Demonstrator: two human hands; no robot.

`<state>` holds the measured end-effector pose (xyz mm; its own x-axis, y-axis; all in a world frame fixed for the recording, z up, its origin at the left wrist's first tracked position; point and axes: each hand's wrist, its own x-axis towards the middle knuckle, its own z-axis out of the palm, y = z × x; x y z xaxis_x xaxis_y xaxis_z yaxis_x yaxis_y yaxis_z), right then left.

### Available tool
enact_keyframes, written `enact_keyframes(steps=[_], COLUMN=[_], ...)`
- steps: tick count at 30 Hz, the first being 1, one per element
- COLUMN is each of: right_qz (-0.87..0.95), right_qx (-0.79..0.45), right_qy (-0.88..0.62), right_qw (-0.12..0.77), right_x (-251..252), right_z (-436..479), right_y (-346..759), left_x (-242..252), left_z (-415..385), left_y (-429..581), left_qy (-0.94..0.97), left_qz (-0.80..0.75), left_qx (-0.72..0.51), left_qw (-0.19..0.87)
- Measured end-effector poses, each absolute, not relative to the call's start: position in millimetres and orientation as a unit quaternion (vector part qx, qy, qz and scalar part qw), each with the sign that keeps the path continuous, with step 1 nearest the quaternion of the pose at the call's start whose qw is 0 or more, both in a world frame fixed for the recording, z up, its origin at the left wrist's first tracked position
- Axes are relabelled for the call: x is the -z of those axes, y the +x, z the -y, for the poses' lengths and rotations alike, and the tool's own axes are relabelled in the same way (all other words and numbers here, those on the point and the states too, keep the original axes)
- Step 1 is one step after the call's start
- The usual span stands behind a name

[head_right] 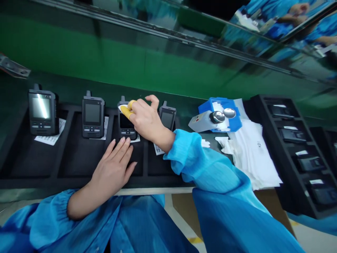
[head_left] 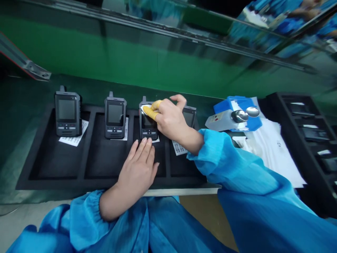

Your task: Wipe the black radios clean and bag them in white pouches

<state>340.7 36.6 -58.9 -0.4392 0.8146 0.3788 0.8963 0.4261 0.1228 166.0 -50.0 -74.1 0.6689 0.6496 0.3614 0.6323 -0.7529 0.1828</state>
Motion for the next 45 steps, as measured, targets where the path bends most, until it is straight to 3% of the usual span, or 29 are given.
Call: enact_keyframes(steps=[9, 17, 24, 28, 36, 45], right_qz=[0.901, 0.802, 0.860, 0.866, 0.827, 0.862], right_qx=[0.150, 0.123, 0.098, 0.110, 0.075, 0.121], right_qy=[-0.378, -0.558, -0.475, -0.460, -0.528, -0.471], right_qw=[0.153, 0.173, 0.157, 0.164, 0.178, 0.144], right_x=[68.5, 60.1, 77.4, 70.5, 40.6, 63.1], right_z=[13.5, -29.8, 22.3, 42.2, -32.2, -52.3], right_y=[334.1, 354.8, 354.2, 348.6, 297.3, 264.9], left_x=[75.3, 74.2, 74.7, 73.4, 67.6, 76.3], left_z=[52.4, 53.3, 51.9, 52.3, 40.4, 30.7], left_y=[164.4, 163.7, 164.8, 158.9, 111.6, 94.4], left_qy=[0.903, 0.909, 0.912, 0.898, 0.865, 0.863], left_qz=[-0.363, -0.358, -0.347, -0.335, -0.394, -0.446], left_qx=[-0.231, -0.212, -0.218, -0.281, -0.311, -0.234], left_qw=[0.027, 0.020, 0.031, 0.051, 0.021, 0.032])
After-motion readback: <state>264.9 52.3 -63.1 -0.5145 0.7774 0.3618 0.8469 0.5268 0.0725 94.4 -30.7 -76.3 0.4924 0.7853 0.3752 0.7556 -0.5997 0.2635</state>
